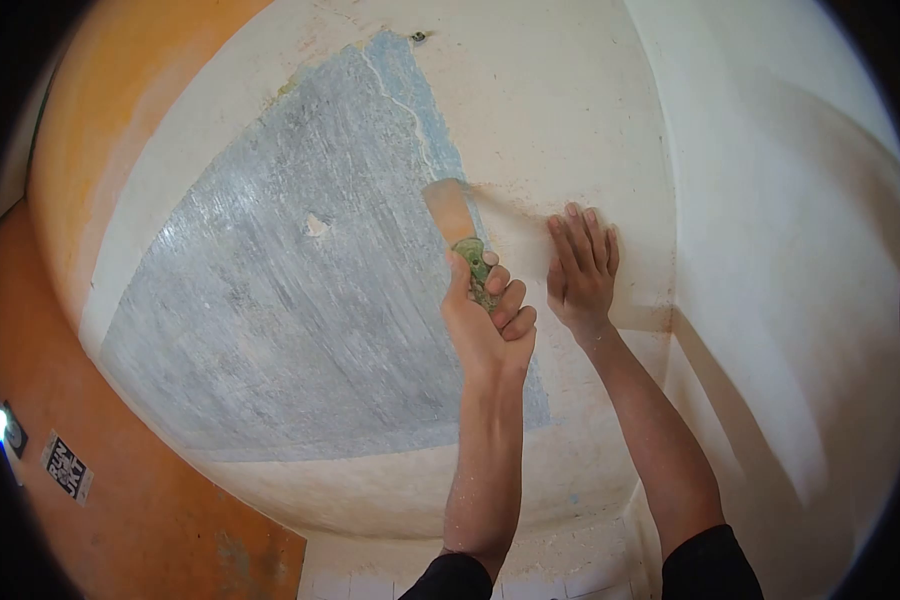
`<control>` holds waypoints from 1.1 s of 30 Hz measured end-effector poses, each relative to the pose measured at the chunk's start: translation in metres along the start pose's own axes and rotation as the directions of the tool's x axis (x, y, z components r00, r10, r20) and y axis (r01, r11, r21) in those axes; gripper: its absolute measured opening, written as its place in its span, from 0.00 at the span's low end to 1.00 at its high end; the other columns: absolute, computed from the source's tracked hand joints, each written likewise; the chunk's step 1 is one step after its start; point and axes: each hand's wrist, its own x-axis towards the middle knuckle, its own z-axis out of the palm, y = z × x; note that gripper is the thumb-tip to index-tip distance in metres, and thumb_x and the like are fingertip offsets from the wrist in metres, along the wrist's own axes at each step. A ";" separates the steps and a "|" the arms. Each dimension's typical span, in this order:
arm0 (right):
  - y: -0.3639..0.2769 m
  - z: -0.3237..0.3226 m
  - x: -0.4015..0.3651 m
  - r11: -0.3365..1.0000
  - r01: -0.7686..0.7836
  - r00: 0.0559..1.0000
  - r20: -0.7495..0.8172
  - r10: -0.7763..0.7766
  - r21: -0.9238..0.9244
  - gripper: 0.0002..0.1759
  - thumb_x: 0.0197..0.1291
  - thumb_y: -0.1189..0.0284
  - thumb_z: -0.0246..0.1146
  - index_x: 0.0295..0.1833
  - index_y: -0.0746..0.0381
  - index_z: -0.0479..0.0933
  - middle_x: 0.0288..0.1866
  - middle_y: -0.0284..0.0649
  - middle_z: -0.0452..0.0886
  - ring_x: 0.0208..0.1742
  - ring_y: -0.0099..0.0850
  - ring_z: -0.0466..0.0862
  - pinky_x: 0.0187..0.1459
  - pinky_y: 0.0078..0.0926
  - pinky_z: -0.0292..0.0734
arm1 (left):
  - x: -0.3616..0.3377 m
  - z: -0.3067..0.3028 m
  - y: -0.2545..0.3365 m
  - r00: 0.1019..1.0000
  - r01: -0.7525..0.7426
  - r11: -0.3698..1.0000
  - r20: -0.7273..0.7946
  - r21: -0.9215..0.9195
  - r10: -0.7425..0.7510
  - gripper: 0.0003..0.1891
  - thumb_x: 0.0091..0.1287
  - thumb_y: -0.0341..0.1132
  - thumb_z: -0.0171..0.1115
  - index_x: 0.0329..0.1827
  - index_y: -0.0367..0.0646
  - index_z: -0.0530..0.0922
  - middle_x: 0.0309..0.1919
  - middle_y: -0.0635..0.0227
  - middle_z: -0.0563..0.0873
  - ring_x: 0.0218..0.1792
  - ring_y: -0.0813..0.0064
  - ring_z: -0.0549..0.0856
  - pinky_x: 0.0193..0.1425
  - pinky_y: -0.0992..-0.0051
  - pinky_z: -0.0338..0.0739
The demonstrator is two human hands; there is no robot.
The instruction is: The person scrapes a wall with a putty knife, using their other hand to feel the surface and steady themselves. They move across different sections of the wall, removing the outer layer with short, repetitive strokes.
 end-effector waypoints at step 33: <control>0.000 0.002 -0.001 1.000 -0.004 1.000 0.007 0.004 -0.008 0.28 0.71 0.68 0.52 0.77 0.47 0.69 0.79 0.35 0.67 0.80 0.38 0.64 0.79 0.50 0.49 | 0.023 0.025 0.042 1.000 0.009 0.997 0.008 0.081 -0.010 0.17 0.82 0.48 0.46 0.39 0.46 0.73 0.24 0.80 0.70 0.16 0.89 0.60 0.14 0.85 0.50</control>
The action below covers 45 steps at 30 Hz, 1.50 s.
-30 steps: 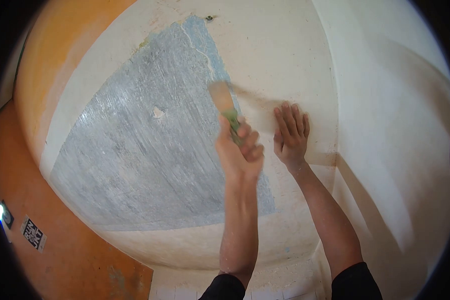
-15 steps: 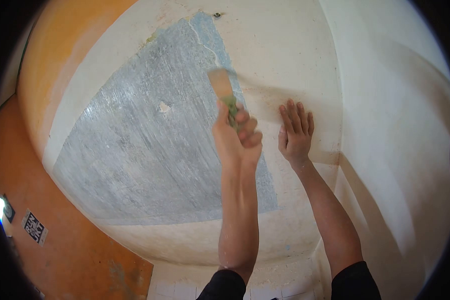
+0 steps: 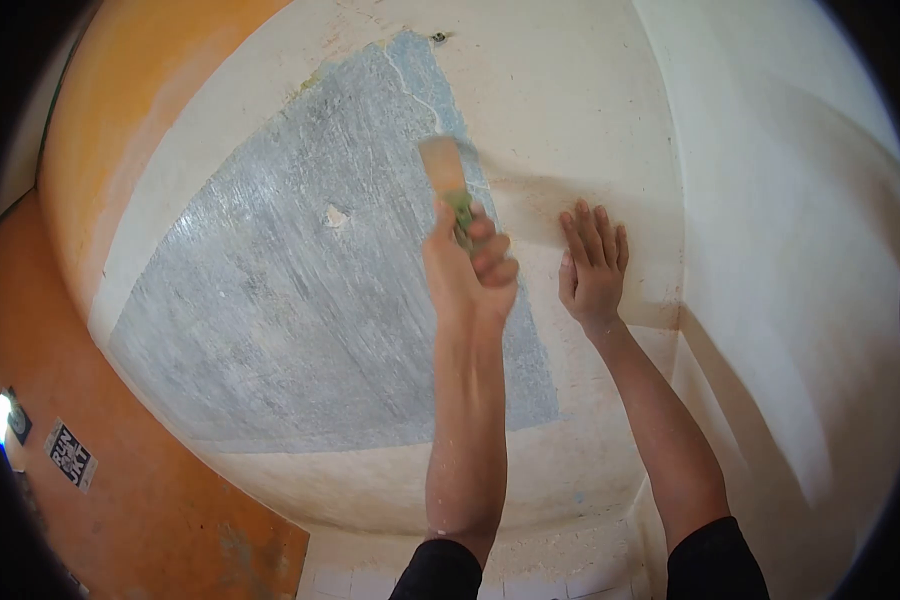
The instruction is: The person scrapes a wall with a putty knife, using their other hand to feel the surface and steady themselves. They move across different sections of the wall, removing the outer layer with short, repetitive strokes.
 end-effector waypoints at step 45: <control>-0.002 -0.001 -0.001 1.000 -0.007 1.000 -0.013 0.007 0.007 0.29 0.69 0.70 0.55 0.75 0.48 0.71 0.79 0.34 0.68 0.80 0.37 0.64 0.80 0.48 0.50 | -0.019 -0.021 0.023 0.993 0.120 0.992 0.014 -0.021 -0.120 0.15 0.81 0.45 0.49 0.44 0.43 0.74 0.25 0.80 0.72 0.15 0.92 0.60 0.10 0.89 0.49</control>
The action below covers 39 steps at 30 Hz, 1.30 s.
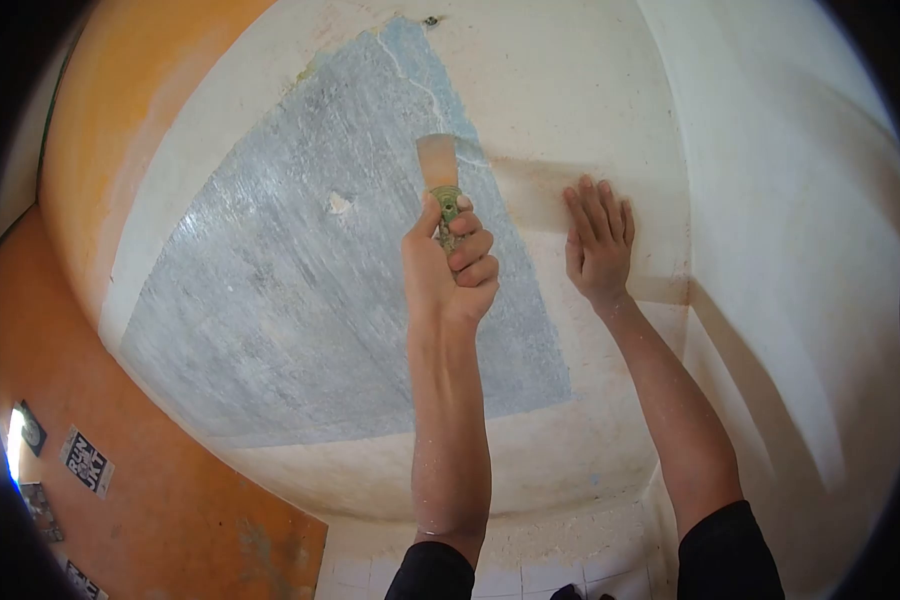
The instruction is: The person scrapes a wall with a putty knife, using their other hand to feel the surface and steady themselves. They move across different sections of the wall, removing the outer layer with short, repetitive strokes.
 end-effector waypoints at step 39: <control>0.003 0.000 -0.001 1.000 0.013 1.000 -0.002 -0.013 -0.022 0.27 0.71 0.67 0.51 0.75 0.48 0.71 0.80 0.34 0.67 0.80 0.37 0.64 0.80 0.48 0.49 | 0.001 -0.005 -0.013 1.000 -0.030 0.999 0.004 0.020 0.030 0.16 0.81 0.47 0.48 0.43 0.44 0.75 0.24 0.80 0.72 0.15 0.92 0.60 0.11 0.88 0.49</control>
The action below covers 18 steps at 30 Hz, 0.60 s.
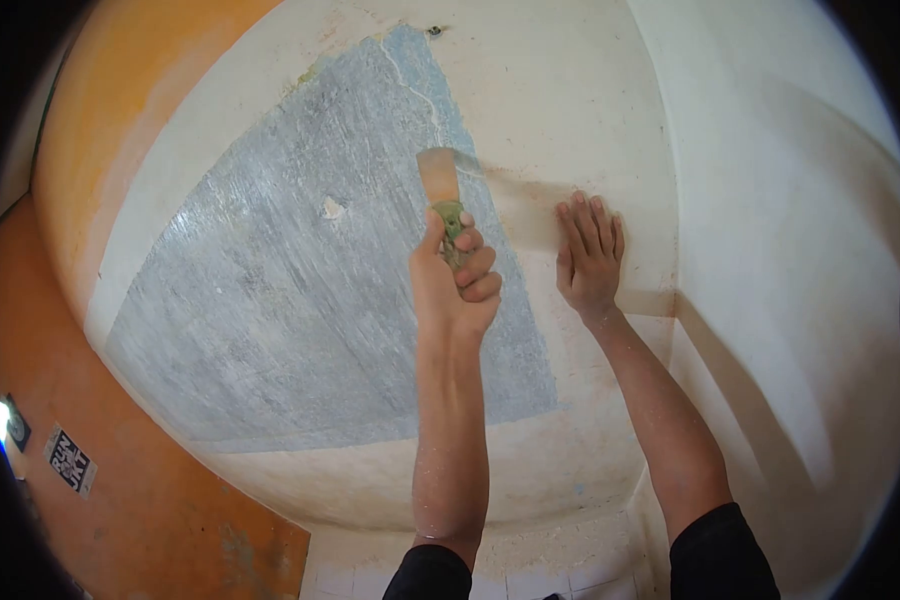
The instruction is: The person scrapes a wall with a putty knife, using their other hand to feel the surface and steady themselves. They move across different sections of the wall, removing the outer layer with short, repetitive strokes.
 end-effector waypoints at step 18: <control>-0.003 0.001 -0.002 0.999 -0.014 1.000 0.001 0.014 -0.037 0.25 0.73 0.66 0.50 0.72 0.49 0.74 0.77 0.33 0.70 0.80 0.35 0.64 0.80 0.46 0.49 | -0.007 -0.023 -0.007 1.000 0.010 0.998 -0.003 0.056 -0.010 0.17 0.82 0.47 0.45 0.45 0.43 0.74 0.23 0.80 0.71 0.13 0.93 0.58 0.08 0.89 0.48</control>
